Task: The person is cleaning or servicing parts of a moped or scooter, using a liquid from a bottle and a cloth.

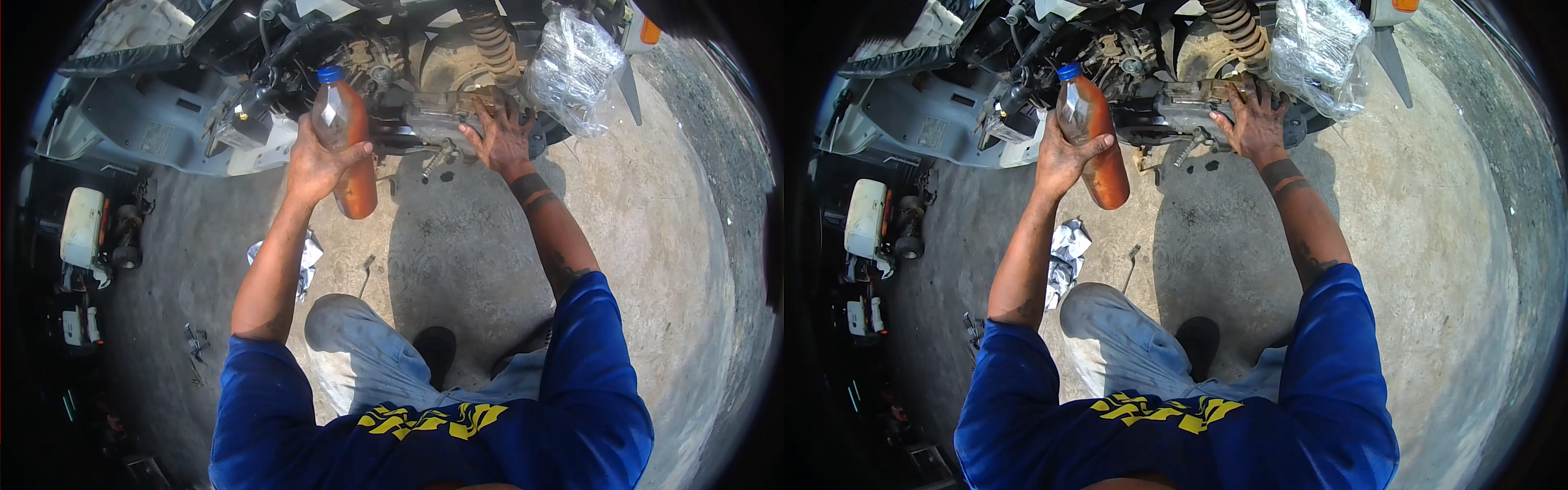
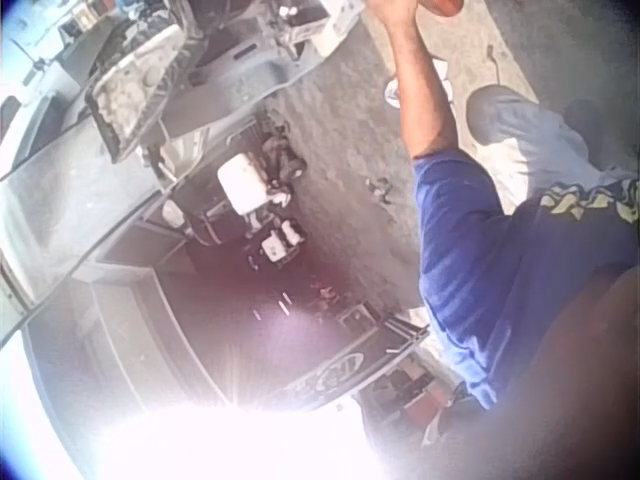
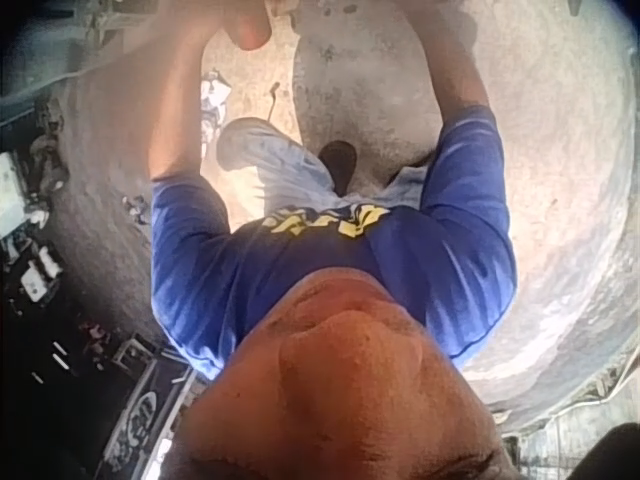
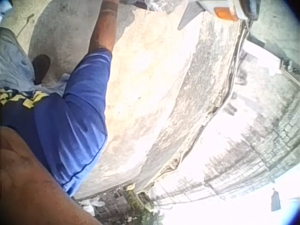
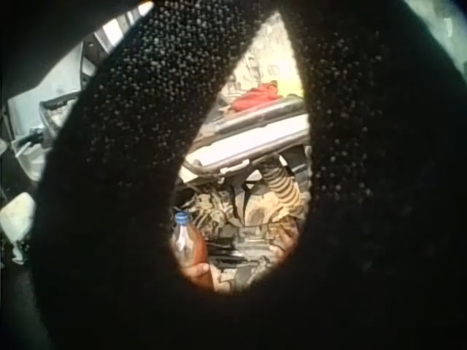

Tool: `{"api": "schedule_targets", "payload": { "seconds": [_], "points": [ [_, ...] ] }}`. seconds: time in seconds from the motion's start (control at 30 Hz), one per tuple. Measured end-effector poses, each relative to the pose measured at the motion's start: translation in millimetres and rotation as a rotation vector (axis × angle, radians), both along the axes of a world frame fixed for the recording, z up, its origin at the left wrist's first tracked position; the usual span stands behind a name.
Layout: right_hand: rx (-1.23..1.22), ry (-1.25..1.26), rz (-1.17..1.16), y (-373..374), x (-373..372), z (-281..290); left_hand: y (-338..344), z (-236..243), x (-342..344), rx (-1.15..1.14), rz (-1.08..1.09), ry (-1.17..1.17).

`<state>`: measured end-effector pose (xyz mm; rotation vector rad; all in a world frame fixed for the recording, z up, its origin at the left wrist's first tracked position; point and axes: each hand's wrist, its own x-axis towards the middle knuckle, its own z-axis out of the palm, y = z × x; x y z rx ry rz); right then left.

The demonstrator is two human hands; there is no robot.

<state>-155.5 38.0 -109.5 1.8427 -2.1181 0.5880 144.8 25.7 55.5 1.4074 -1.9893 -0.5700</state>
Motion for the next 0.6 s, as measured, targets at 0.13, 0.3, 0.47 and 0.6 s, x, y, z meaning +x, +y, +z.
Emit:
{"api": "schedule_targets", "payload": {
  "seconds": [0.13,0.3,0.47,0.6],
  "points": [
    [0.098,-0.039,0.023,-0.9,-3.8,5.2,13.2,-77.1,100.3,0.121,0.092,0.177],
    [0.032,-0.047,0.136,-4.3,-17.0,-3.6,58.5,-165.9,182.3,0.107,0.383,-0.003],
    [-0.092,-0.041,0.169,-3.9,-20.2,-9.9,113.1,-228.1,228.6,0.115,0.576,0.042],
    [-0.187,-0.066,0.227,-4.0,-23.1,-11.2,144.6,-268.3,272.1,0.115,0.711,0.044]
  ]
}}
